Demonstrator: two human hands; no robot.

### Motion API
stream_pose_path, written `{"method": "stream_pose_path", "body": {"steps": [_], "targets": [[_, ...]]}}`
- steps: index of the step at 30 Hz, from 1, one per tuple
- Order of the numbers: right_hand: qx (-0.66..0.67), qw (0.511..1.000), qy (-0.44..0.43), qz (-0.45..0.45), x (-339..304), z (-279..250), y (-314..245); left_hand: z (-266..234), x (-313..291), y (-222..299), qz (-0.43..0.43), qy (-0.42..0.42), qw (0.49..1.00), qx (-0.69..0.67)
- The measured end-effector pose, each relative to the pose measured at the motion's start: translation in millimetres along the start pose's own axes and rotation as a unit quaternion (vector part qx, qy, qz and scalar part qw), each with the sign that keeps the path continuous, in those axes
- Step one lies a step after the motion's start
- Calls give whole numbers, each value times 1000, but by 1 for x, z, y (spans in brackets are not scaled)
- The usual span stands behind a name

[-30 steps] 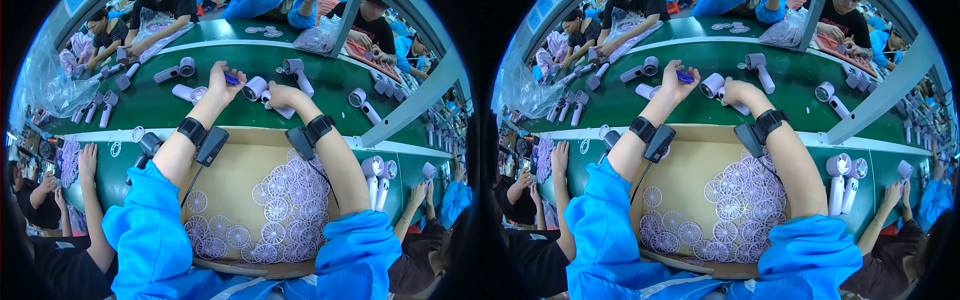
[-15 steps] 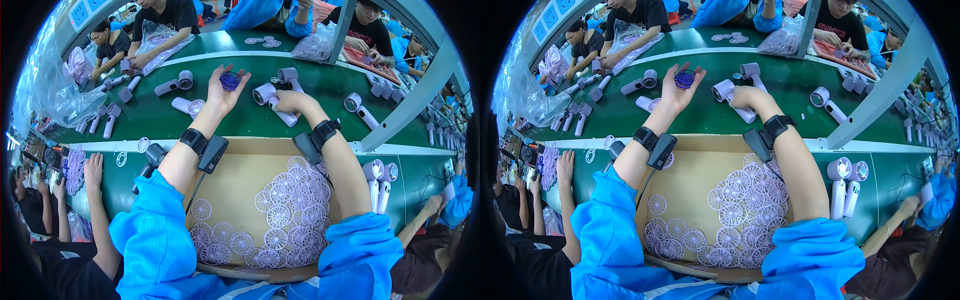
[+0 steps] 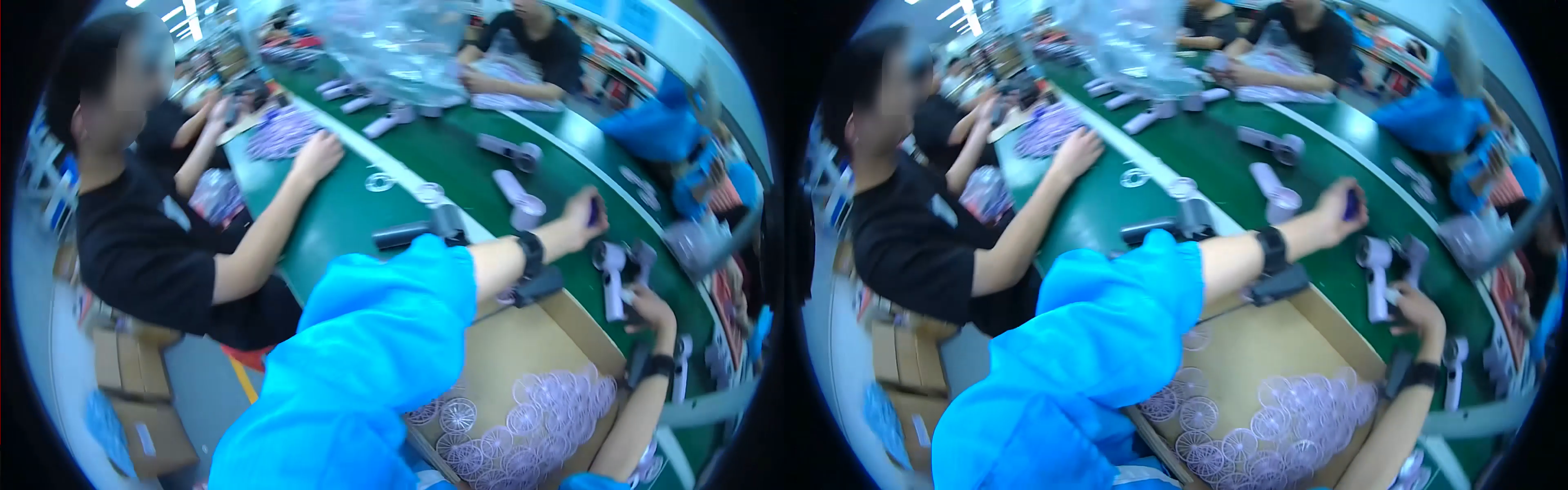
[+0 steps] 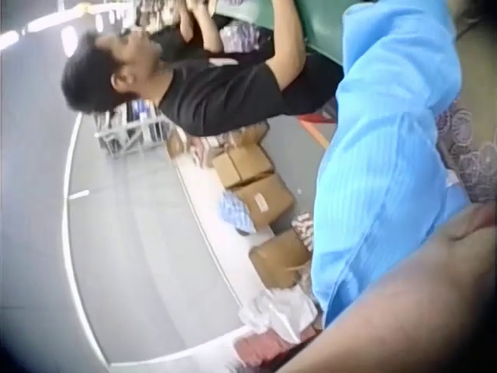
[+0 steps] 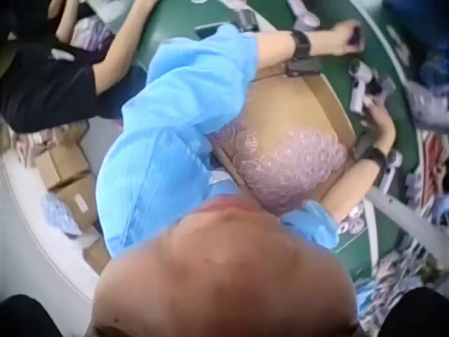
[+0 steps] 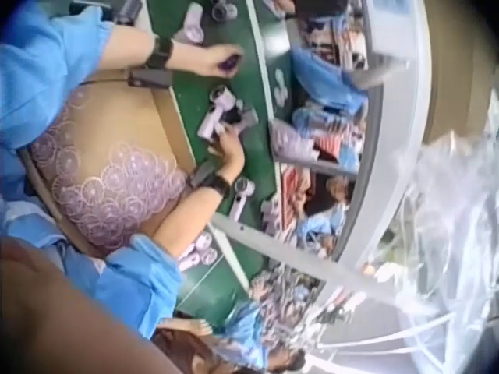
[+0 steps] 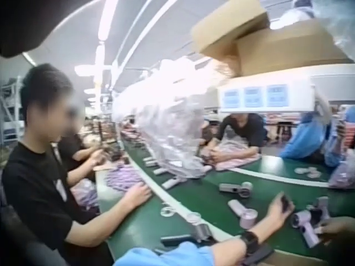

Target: The person picks up a fan body, inserts a fan blade, and presses a fan cover onto the front before placing it on the conveyor belt.

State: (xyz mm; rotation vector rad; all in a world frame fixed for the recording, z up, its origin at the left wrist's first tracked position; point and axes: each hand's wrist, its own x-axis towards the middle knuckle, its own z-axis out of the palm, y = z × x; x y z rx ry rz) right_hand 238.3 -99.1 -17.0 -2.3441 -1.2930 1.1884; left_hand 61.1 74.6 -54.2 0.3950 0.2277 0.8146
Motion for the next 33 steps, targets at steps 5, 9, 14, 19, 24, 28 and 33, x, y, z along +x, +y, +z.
{"method": "stream_pose_path", "body": {"steps": [5,9,14,19,24,28,33], "targets": [[20,1000,-11,-11,21,16,-21,-21,-6,29,25,79,995,53],[22,1000,-5,-12,18,14,-22,-16,-6,24,23,87,995,48],[26,1000,-3,-18,21,14,-15,-11,-9,20,15,89,995,48],[10,999,-2,-45,11,7,-11,3,-4,11,27,102,994,-8],[18,998,-42,-45,29,17,-14,-13,-8,26,5,77,996,-52],[27,999,-22,-41,20,17,-21,-25,-3,37,8,49,997,52],[16,1000,-22,-13,20,15,-11,13,-26,26,-10,12,999,46]]}}
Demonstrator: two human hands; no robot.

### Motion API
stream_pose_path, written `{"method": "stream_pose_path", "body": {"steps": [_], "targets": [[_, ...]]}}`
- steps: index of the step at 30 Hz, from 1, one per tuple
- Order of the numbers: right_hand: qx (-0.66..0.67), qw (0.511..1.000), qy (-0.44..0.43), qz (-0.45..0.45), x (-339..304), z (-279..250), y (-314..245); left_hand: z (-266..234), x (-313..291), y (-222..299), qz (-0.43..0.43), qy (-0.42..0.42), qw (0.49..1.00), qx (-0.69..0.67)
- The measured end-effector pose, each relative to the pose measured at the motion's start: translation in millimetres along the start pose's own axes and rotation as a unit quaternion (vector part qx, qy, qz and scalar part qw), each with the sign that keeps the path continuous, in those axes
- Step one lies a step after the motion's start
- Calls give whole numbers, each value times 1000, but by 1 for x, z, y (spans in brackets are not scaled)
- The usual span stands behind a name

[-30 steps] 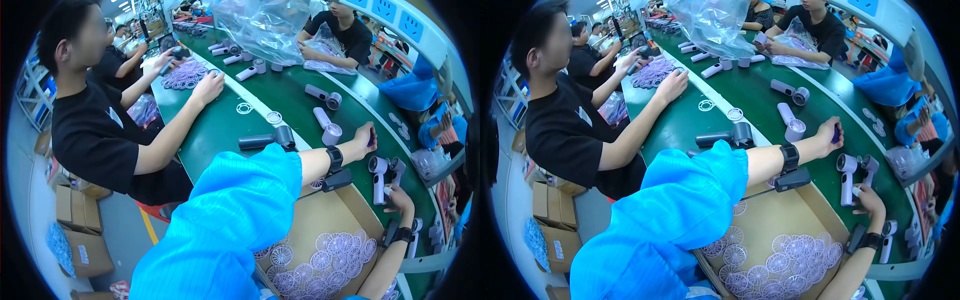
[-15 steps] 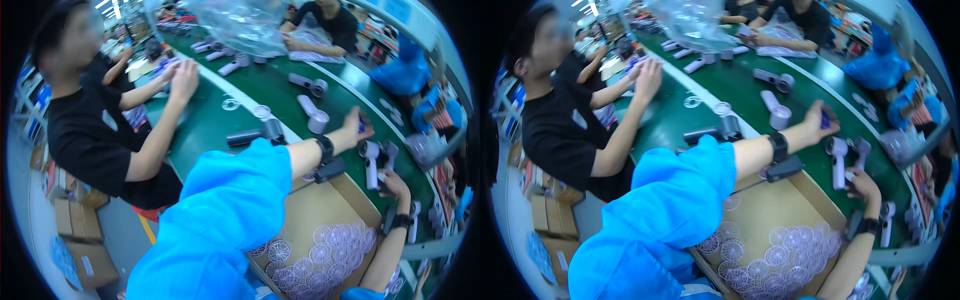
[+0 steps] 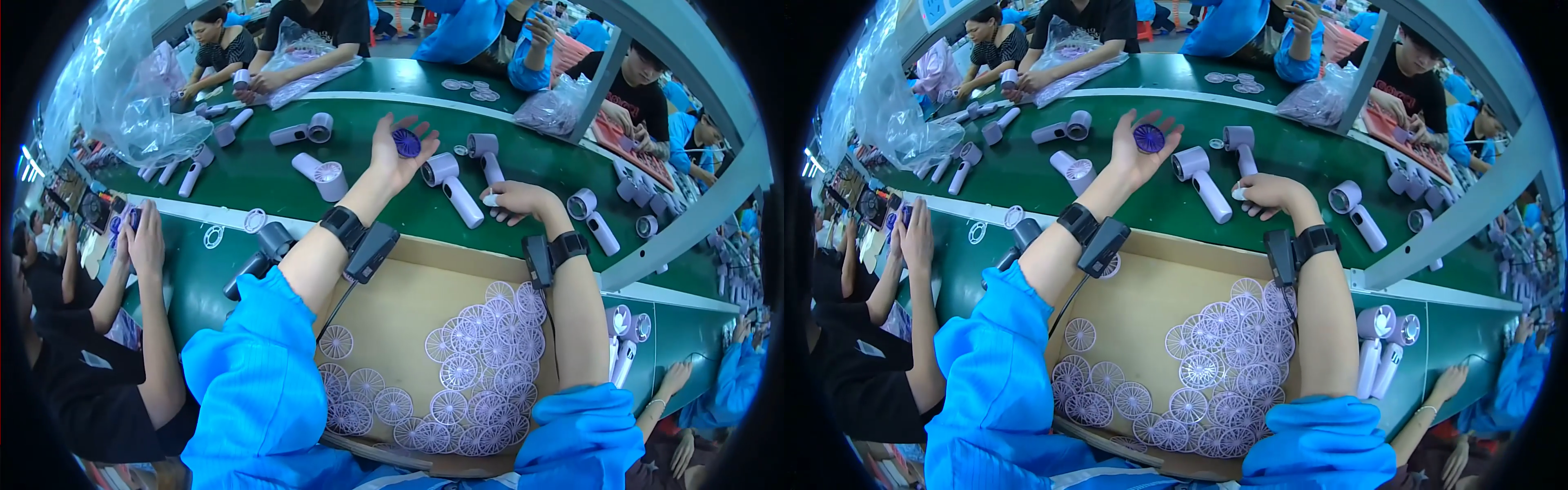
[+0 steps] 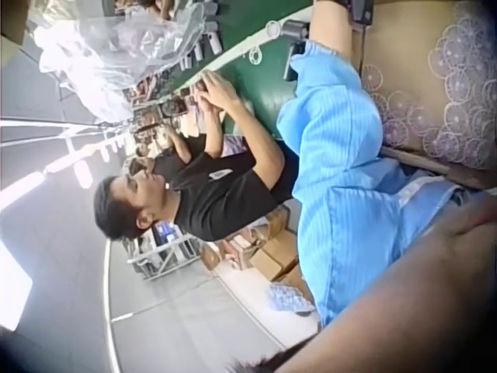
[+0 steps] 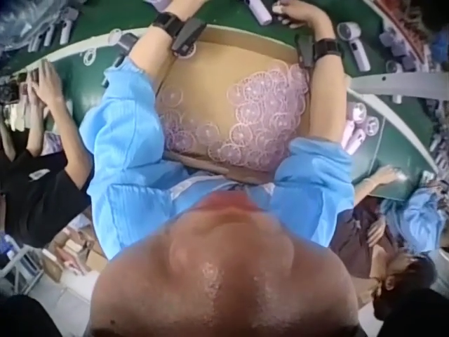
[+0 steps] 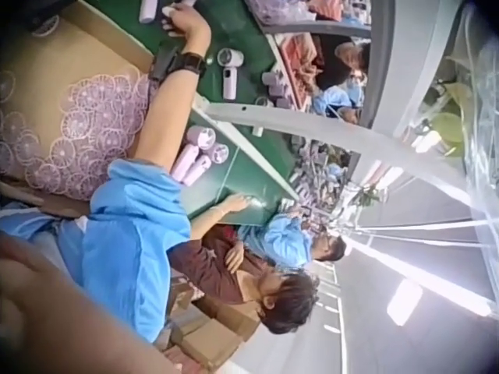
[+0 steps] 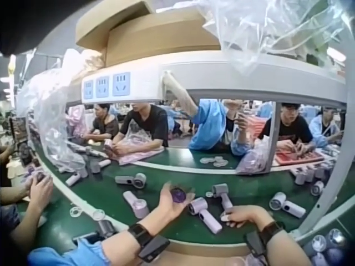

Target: The person picks up a fan body, inserts a fan blade, and presses a fan cover onto the front before placing it on the conveyor belt.

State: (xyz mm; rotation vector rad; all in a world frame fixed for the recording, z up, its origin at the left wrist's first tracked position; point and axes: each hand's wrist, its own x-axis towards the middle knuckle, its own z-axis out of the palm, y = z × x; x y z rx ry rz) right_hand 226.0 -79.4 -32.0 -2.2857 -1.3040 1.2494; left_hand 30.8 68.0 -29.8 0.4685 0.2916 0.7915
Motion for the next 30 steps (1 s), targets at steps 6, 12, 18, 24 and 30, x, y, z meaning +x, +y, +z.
{"method": "stream_pose_path", "body": {"steps": [6,12,18,24,30], "targets": [[10,1000,-5,-20,5,5,-2,-6,1,3,-10,5,1000,11],[3,1000,-9,-13,-3,4,-11,-7,4,1,-4,47,999,14],[1,1000,-6,-10,-2,5,-12,-5,4,-3,-47,38,998,-20],[1,1000,-10,-14,3,2,-2,-2,6,-13,-49,105,993,16],[-3,999,-18,-35,11,9,-3,-24,18,-4,-134,164,977,4]]}}
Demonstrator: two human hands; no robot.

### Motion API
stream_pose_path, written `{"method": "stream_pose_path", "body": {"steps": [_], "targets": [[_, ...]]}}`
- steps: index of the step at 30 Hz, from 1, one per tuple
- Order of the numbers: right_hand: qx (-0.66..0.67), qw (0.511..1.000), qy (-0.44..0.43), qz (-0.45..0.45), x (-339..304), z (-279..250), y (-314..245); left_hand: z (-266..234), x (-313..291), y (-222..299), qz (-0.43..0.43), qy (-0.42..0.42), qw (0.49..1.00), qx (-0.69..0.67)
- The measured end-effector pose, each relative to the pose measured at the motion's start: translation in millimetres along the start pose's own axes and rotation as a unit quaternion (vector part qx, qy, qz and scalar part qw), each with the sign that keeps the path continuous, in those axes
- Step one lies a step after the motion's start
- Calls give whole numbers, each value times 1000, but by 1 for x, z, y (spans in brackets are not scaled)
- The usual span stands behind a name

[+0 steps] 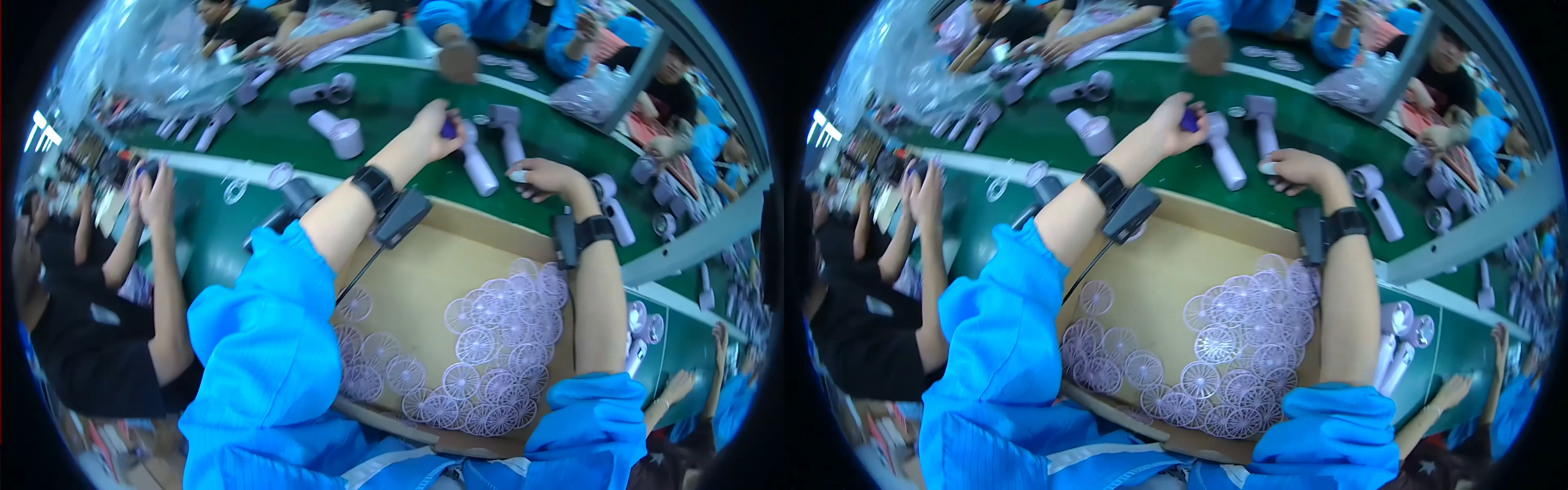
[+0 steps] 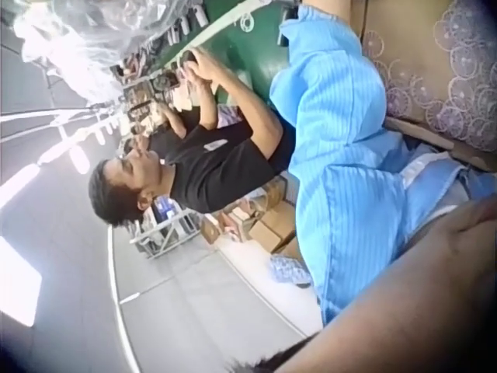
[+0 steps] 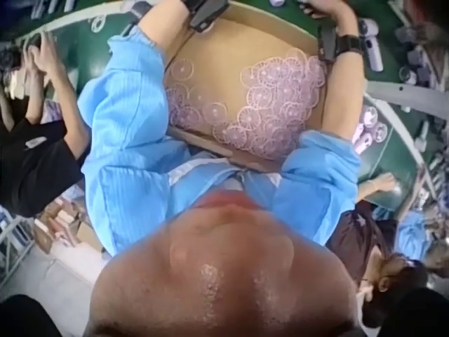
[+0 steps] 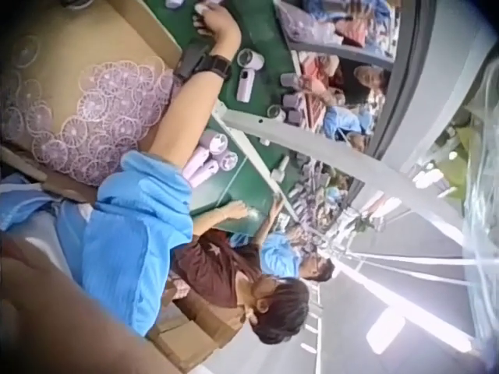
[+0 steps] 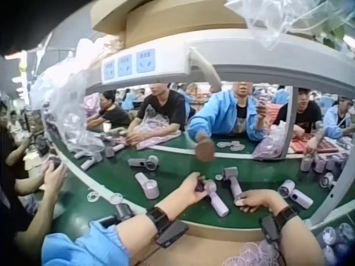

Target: The person picks up a fan body, inserts a fan blade, and presses a fan cover onto the front before placing it on the conveyor belt.

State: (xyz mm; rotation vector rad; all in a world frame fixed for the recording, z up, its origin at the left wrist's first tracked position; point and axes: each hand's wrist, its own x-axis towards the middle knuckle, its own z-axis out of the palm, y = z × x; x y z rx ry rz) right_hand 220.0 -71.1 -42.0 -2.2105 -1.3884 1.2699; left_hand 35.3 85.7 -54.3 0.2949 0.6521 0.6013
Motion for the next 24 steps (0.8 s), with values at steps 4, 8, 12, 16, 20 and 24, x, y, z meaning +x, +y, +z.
{"method": "stream_pose_path", "body": {"steps": [4,8,12,16,20,24], "targets": [[-10,1000,7,2,-4,-10,11,22,-66,48,89,-207,941,254],[-10,999,2,-33,-1,-5,-1,-15,-159,135,252,-53,729,634],[29,1000,-11,-7,-23,-8,-1,-107,-201,165,277,91,340,894],[13,1000,3,15,-19,-5,-8,-194,-225,153,160,164,350,908],[-89,996,0,29,-1,3,-28,-225,-236,129,178,184,473,843],[-89,996,-4,-9,1,8,-28,-220,-243,114,180,130,452,864]]}}
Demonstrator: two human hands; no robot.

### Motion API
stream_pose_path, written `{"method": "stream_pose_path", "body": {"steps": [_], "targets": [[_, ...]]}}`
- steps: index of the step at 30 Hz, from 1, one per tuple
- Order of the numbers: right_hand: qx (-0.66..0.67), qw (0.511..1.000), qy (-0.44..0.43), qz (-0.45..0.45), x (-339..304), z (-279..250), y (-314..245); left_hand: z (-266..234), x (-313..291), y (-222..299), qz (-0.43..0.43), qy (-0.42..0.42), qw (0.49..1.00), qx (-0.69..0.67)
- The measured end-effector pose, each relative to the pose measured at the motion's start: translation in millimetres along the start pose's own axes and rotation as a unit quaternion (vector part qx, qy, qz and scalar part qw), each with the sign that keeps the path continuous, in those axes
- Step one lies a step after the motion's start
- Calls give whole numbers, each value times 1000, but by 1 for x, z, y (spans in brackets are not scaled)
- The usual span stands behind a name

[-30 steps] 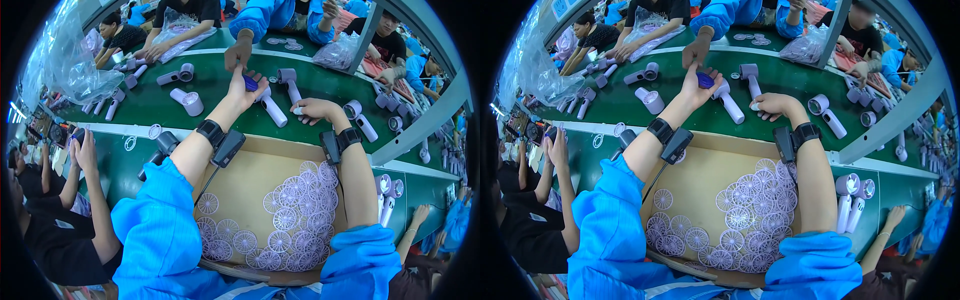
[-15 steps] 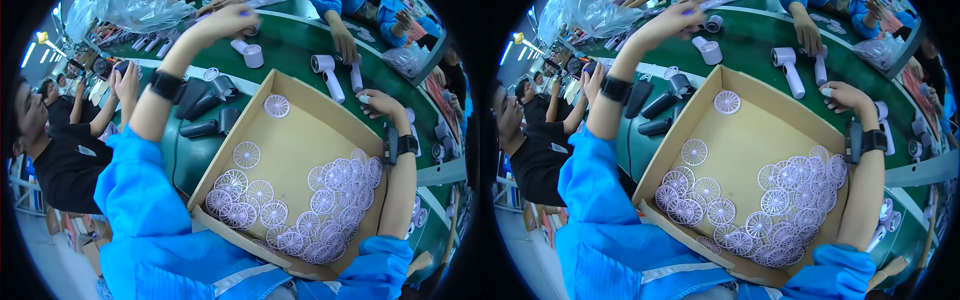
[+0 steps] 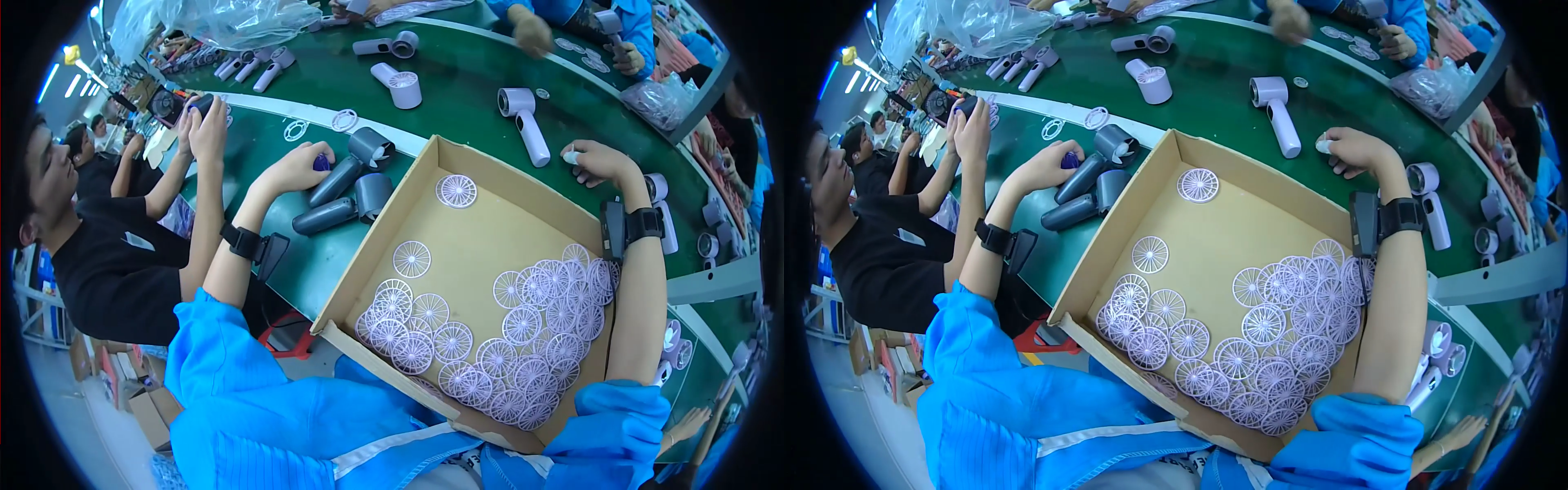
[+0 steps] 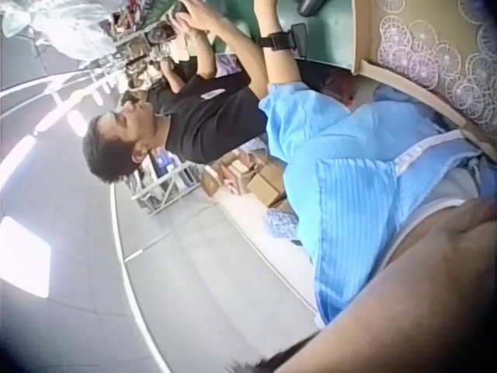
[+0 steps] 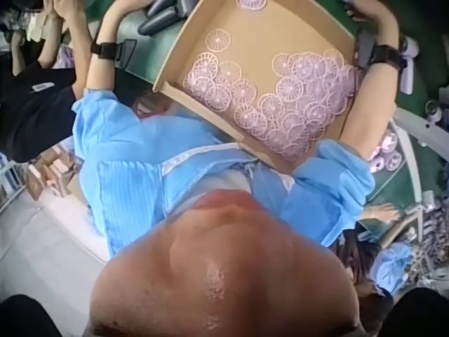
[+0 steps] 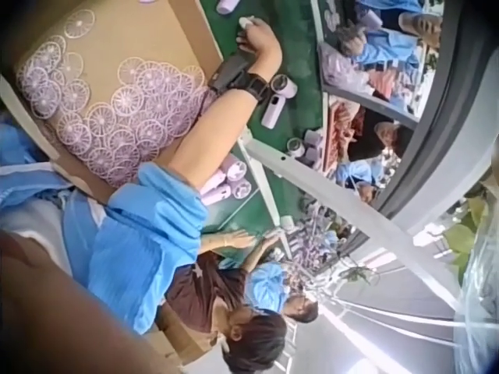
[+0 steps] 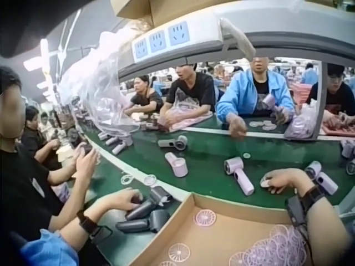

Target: The person picks up a fan body, inserts a fan blade, and presses a fan cover onto the front before placing it on the conveyor belt.

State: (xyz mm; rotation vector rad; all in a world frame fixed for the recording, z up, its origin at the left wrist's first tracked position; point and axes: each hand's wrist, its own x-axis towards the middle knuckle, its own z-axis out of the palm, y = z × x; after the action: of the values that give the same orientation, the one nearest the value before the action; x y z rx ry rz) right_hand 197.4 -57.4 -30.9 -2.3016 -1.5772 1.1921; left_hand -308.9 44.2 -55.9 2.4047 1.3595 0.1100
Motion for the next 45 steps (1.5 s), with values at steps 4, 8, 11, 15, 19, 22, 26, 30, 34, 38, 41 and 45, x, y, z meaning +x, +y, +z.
{"method": "stream_pose_path", "body": {"steps": [4,8,11,15,19,22,26,30,34,38,41,45], "targets": [[14,1000,-10,5,-5,-1,1,0,-4,15,85,-33,995,42],[-50,999,6,9,-17,-17,-4,-8,-13,27,82,-17,992,91],[-66,996,41,39,-39,-42,-7,-24,-2,45,79,26,989,123],[-182,953,110,216,-80,-77,10,-47,16,114,188,132,970,78],[-305,900,42,307,-90,-70,52,-49,33,197,338,5,941,-35],[-248,935,120,221,-81,-42,103,-46,37,267,314,-200,893,-253],[-85,970,194,115,-81,-47,147,11,71,334,220,-338,827,-392],[-21,987,142,75,-107,-42,16,58,86,333,6,-331,724,-606],[-124,964,97,-216,-156,21,-51,57,93,319,26,-242,584,-774],[-255,951,-72,-157,-193,61,-61,50,122,303,104,-274,620,-728],[-425,885,61,-179,-172,85,-16,59,135,292,73,-280,614,-735],[-322,932,-64,-152,-149,69,1,61,130,294,51,-264,619,-738]]}}
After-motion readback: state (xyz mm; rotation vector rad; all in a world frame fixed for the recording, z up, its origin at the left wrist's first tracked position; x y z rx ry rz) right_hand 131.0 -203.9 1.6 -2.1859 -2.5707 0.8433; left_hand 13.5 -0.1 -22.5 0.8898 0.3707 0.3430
